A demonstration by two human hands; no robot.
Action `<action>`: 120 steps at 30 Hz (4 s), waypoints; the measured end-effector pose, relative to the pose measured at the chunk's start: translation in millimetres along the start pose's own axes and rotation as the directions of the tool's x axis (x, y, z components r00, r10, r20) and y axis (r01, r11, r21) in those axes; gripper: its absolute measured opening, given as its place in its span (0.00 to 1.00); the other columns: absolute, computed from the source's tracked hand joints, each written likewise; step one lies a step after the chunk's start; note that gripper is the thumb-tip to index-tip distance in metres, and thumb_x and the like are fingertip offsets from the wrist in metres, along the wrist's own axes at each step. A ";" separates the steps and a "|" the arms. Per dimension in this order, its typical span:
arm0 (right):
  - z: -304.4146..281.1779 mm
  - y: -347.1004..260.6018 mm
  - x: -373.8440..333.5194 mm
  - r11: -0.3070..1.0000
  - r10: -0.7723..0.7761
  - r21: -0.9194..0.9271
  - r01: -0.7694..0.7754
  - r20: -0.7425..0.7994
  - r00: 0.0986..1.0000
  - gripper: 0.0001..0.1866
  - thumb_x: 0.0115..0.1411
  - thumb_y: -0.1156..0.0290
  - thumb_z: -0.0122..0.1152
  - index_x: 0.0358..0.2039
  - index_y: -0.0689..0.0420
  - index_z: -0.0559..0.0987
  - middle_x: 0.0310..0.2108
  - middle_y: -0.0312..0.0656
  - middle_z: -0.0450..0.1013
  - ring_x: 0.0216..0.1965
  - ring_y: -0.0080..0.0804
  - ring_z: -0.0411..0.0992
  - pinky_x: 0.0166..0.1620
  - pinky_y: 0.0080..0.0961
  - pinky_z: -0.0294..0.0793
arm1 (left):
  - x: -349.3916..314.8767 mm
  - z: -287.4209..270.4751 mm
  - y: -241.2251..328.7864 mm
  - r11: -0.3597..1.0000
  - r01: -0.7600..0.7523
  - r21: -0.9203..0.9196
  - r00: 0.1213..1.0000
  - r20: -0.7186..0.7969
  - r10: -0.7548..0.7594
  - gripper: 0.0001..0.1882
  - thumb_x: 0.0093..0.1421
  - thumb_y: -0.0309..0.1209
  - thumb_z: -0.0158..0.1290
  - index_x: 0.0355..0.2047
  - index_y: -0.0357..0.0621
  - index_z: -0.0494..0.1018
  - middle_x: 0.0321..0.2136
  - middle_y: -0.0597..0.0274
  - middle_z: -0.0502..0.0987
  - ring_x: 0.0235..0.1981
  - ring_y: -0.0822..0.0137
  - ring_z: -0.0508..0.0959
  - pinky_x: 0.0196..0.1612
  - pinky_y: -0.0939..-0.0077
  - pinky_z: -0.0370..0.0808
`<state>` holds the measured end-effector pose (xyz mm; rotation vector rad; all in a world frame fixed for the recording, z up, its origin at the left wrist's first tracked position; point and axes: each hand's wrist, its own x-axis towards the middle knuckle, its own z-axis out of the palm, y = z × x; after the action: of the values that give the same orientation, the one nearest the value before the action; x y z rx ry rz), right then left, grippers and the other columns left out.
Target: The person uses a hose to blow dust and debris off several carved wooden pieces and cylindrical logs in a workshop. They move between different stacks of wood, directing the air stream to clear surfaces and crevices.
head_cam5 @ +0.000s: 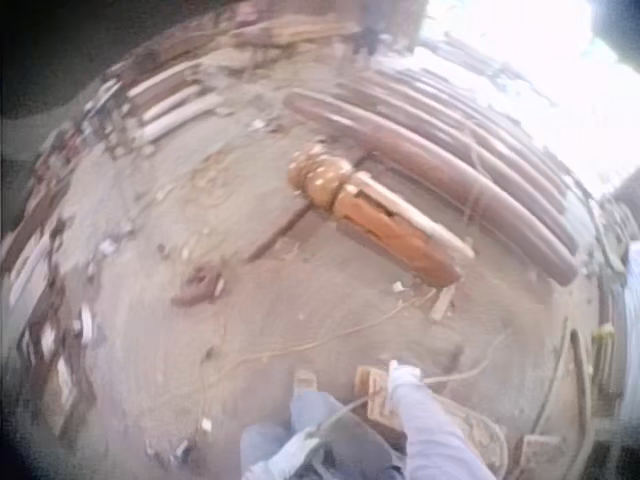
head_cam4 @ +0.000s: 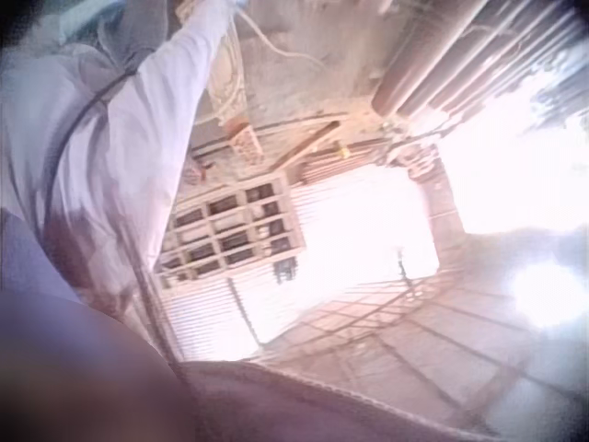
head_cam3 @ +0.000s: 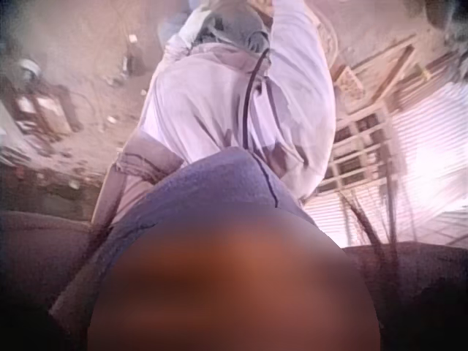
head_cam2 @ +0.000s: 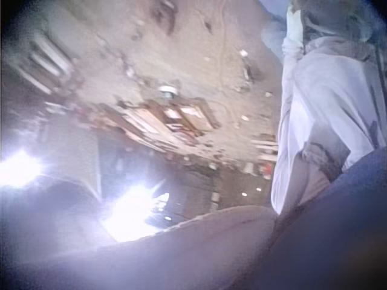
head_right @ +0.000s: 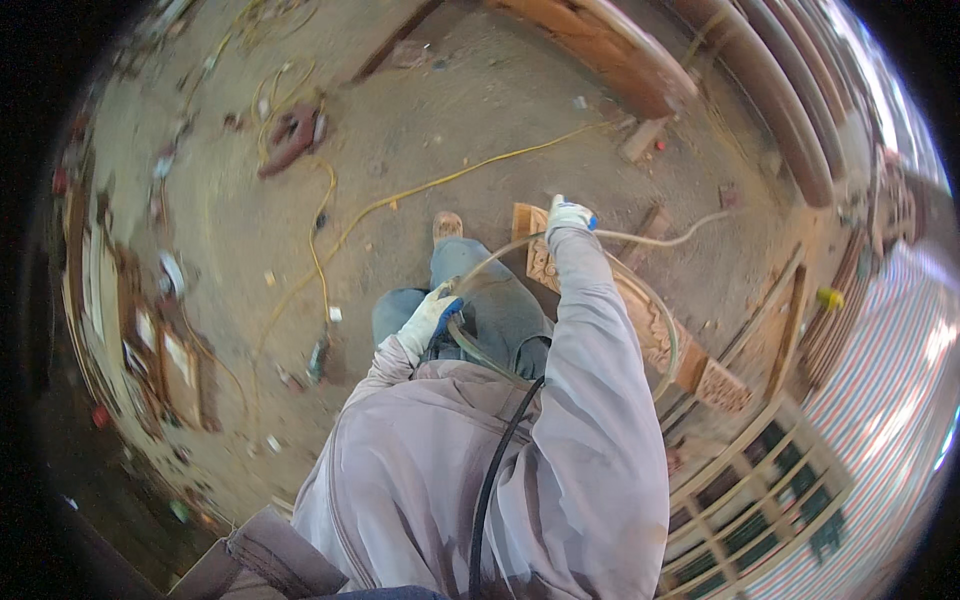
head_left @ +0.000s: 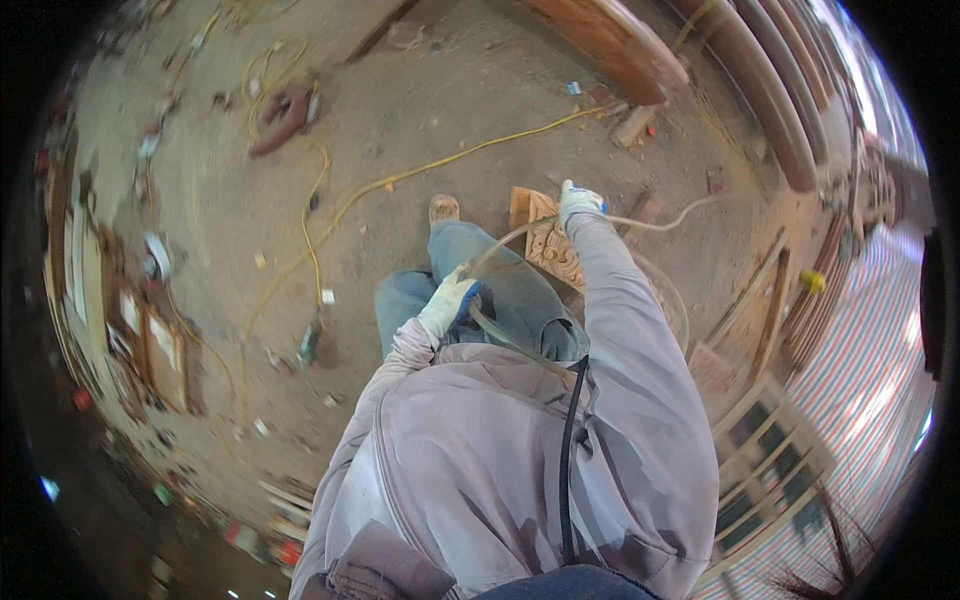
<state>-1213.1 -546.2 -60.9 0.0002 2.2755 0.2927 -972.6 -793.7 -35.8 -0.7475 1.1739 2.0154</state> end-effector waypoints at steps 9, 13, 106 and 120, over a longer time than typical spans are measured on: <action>-48.8 91.3 -22.5 0.908 0.315 0.309 -0.283 -0.056 0.948 0.17 0.64 0.68 0.41 0.51 0.54 0.73 0.47 0.49 0.75 0.49 0.44 0.74 0.49 0.41 0.73 | 36.9 0.7 129.6 0.970 0.026 0.241 0.980 0.183 -0.072 0.29 0.59 0.31 0.53 0.60 0.39 0.58 0.24 0.67 0.72 0.23 0.75 0.71 0.25 0.80 0.68; -58.7 3.9 12.9 0.921 0.151 0.372 -0.114 -0.071 0.986 0.20 0.67 0.64 0.34 0.50 0.54 0.74 0.47 0.48 0.75 0.48 0.41 0.74 0.48 0.43 0.73 | 60.8 3.9 167.8 0.831 0.063 0.553 0.976 0.141 -0.168 0.29 0.60 0.31 0.53 0.60 0.39 0.59 0.27 0.66 0.73 0.23 0.74 0.71 0.27 0.81 0.69; 137.0 685.5 180.9 -0.806 0.329 -0.153 0.572 0.687 0.648 0.16 0.61 0.51 0.51 0.23 0.46 0.69 0.18 0.36 0.66 0.18 0.33 0.64 0.23 0.34 0.68 | 552.0 851.4 484.2 0.784 -0.269 0.560 0.872 0.488 -0.049 0.12 0.63 0.36 0.48 0.23 0.50 0.66 0.14 0.73 0.64 0.14 0.77 0.64 0.16 0.81 0.60; 185.2 485.9 128.5 -0.416 0.102 -0.690 0.592 0.611 0.785 0.15 0.58 0.54 0.47 0.19 0.46 0.62 0.10 0.31 0.56 0.09 0.24 0.54 0.12 0.22 0.50 | 428.0 1115.5 474.7 0.941 -0.242 0.235 0.199 0.962 -0.189 0.17 0.67 0.35 0.37 0.19 0.51 0.62 0.11 0.73 0.60 0.14 0.76 0.57 0.15 0.81 0.57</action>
<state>-1206.9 -22.2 -171.8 -1.3214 0.6641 1.7062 -1758.1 143.9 360.0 0.7924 0.6151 1.6273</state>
